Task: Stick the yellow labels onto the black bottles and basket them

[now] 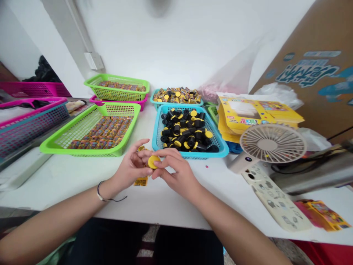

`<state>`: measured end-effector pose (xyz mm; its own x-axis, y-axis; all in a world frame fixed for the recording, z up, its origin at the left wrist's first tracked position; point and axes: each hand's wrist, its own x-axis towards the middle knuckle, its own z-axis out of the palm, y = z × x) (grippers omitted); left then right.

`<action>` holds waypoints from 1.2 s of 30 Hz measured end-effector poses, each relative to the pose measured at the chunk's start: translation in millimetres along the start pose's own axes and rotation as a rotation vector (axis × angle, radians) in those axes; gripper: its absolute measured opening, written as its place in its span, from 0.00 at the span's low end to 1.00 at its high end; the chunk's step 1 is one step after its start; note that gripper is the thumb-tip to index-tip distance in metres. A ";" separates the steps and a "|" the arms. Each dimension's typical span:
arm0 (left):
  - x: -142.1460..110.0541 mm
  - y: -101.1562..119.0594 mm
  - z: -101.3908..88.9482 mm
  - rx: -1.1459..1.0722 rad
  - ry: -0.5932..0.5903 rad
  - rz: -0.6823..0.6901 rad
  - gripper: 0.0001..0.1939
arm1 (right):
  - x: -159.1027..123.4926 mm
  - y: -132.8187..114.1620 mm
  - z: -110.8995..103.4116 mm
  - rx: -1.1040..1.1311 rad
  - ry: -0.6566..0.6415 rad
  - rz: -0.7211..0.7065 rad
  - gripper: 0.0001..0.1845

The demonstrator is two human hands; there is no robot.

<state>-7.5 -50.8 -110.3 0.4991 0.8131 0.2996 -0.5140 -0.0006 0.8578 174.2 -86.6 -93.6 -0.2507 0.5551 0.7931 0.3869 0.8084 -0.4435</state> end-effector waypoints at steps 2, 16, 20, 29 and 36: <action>1.0 -1.2 2.1 -0.017 0.087 0.013 0.38 | -0.7 0.0 1.5 -0.189 -0.016 -0.074 0.16; -7.4 0.9 13.8 -0.103 -0.114 -0.434 0.48 | -8.9 -14.1 21.6 -0.293 -0.086 -0.148 0.31; -7.1 0.8 16.0 0.021 -0.128 -0.358 0.41 | -9.1 -10.5 20.3 -0.414 -0.061 -0.254 0.33; -11.7 8.5 7.2 0.117 -0.373 -0.103 0.40 | -5.6 -12.7 19.6 -0.232 -0.031 -0.368 0.29; -14.8 5.8 11.0 0.281 -0.305 -0.081 0.45 | -11.5 -11.1 15.1 -0.350 -0.054 -0.442 0.22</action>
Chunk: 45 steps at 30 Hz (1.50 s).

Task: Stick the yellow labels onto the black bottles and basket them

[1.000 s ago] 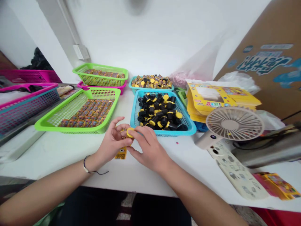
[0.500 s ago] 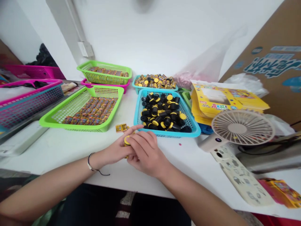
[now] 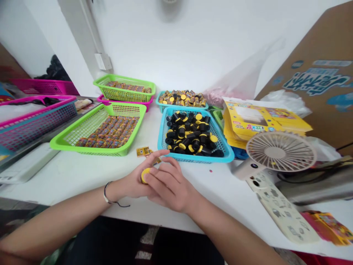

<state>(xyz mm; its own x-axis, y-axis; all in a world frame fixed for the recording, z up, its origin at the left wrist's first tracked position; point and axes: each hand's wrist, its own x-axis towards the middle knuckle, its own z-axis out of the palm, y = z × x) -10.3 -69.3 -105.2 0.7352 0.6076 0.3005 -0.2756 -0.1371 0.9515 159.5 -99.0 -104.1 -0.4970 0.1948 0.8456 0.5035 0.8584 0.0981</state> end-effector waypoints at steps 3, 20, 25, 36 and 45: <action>-0.3 -5.4 5.5 0.068 0.147 0.024 0.48 | -3.1 4.4 -1.9 -0.079 -0.065 -0.064 0.17; 0.4 16.0 -6.2 0.247 0.038 0.125 0.34 | -3.7 12.1 -1.5 -0.038 -0.016 -0.039 0.22; 2.1 56.9 -23.9 0.725 0.279 0.149 0.10 | -5.2 25.0 -6.0 -0.251 0.050 0.040 0.29; 41.8 92.9 -140.1 1.406 0.375 -0.578 0.10 | -1.4 47.7 -17.3 -0.576 -0.029 0.291 0.13; 39.7 75.7 -148.6 1.459 0.192 -0.645 0.13 | -0.8 57.5 -18.6 -0.435 -0.175 0.653 0.09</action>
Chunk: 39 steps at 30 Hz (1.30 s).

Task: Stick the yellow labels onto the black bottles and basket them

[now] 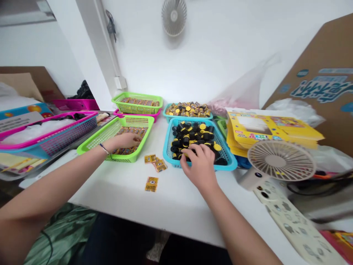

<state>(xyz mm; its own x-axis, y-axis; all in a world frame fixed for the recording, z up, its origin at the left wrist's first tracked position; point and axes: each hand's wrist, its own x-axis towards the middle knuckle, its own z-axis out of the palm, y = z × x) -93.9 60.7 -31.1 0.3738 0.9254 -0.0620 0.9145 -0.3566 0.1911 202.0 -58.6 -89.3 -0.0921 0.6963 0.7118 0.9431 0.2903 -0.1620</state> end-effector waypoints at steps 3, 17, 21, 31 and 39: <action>-26.3 22.8 -1.6 0.017 0.161 0.001 0.19 | 16.0 9.0 -1.4 0.047 -0.301 0.184 0.14; -123.6 83.2 96.8 -0.065 -0.015 0.400 0.13 | 78.0 25.2 21.8 -0.070 -0.795 0.255 0.21; -132.6 85.1 98.4 0.025 0.011 0.430 0.14 | 74.5 24.1 9.8 0.056 -0.645 0.280 0.19; -193.8 89.4 103.9 -0.156 0.123 0.677 0.15 | 27.8 0.1 -1.8 0.645 -0.037 0.281 0.18; -63.7 88.1 59.7 -0.989 0.398 0.315 0.07 | 8.9 -1.7 -1.8 0.932 -0.029 0.272 0.16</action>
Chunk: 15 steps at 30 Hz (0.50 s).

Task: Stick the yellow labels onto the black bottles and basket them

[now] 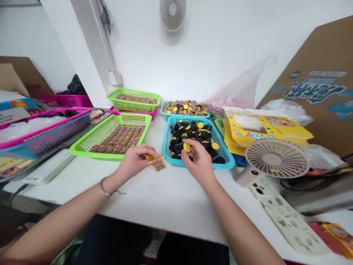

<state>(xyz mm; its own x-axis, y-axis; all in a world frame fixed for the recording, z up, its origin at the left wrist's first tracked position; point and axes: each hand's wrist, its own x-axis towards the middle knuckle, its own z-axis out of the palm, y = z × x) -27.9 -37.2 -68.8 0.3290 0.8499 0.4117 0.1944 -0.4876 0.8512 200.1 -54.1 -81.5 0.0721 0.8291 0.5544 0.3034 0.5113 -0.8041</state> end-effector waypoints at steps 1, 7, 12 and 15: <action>8.5 -8.1 6.0 -0.063 0.021 -0.075 0.12 | -1.0 0.0 -0.4 -0.024 -0.004 -0.022 0.15; 5.9 -32.7 24.5 -0.363 -0.054 -0.228 0.43 | -7.0 -4.5 0.2 0.046 -0.008 -0.042 0.16; -12.1 -34.7 17.8 -0.303 -0.213 -0.058 0.42 | -12.8 -16.4 1.7 0.115 -0.020 0.037 0.18; -17.3 -33.5 16.6 -0.209 -0.342 0.025 0.39 | -16.5 -24.4 1.1 0.107 -0.060 0.067 0.17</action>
<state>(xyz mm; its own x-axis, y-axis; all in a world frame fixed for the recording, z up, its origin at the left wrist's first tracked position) -24.7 -38.9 -109.8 0.6267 0.7056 0.3308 0.0017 -0.4257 0.9048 190.5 -80.0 -71.2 0.0305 0.8727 0.4872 0.1967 0.4727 -0.8590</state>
